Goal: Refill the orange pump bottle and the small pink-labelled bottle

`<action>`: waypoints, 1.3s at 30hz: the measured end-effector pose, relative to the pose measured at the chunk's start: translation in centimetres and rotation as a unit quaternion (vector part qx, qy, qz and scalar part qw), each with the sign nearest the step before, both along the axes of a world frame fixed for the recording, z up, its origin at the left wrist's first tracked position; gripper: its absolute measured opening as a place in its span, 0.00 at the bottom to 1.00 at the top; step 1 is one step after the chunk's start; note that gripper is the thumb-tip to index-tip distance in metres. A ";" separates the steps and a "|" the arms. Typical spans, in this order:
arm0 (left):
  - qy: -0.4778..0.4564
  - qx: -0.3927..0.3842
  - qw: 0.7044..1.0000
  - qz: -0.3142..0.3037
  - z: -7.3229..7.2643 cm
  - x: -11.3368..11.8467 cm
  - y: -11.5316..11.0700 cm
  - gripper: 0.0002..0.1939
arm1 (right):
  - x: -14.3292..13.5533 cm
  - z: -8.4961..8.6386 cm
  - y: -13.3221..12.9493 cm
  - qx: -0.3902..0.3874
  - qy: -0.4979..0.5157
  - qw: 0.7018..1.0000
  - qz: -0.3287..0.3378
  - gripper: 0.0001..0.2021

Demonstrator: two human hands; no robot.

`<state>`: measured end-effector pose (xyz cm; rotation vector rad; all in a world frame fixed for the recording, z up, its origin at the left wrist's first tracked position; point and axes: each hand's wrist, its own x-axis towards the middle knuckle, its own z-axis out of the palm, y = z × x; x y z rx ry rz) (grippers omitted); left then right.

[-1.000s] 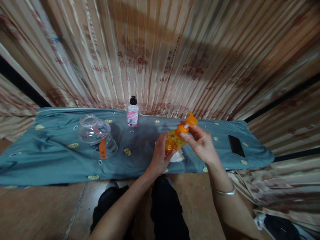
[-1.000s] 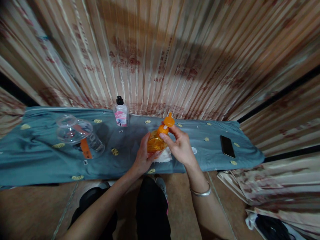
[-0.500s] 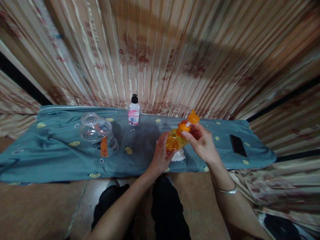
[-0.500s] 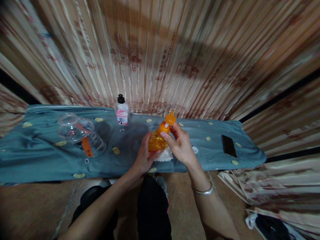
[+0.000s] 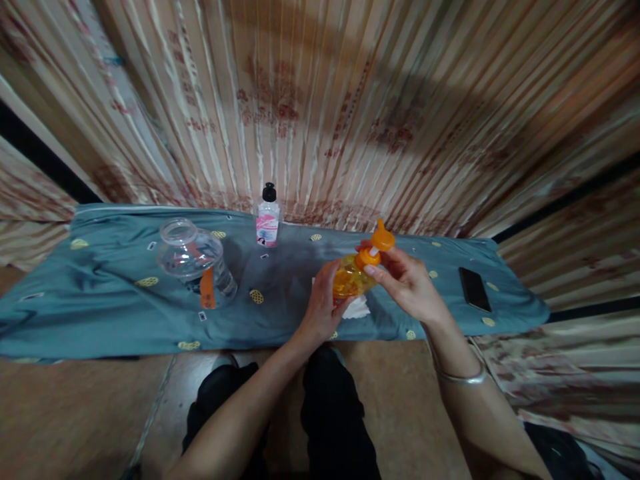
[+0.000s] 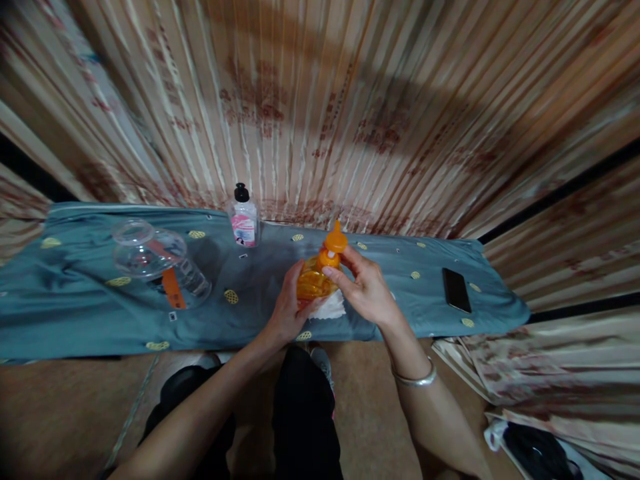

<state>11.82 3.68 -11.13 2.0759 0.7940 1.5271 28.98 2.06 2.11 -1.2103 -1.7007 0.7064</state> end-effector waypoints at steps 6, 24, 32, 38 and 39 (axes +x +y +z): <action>0.002 -0.012 1.000 -0.005 0.0 0.1 0.1 0.41 | -0.3 -0.2 0.1 0.004 0.031 0.999 -0.004 0.21; -0.005 -0.008 1.000 -0.001 0.1 0.1 -0.1 0.41 | -1.6 -1.0 0.1 0.028 0.109 0.992 -0.053 0.21; 0.002 0.001 1.000 0.006 0.2 0.1 0.0 0.42 | -0.9 0.2 0.0 -0.007 0.037 0.999 -0.015 0.22; 0.015 -0.014 1.000 0.006 0.3 0.1 -0.1 0.41 | -0.2 0.1 0.2 0.003 0.005 1.000 -0.008 0.20; 0.016 -0.018 1.000 0.005 0.3 0.1 -0.1 0.41 | -0.3 -0.1 0.2 0.010 0.000 1.000 -0.022 0.20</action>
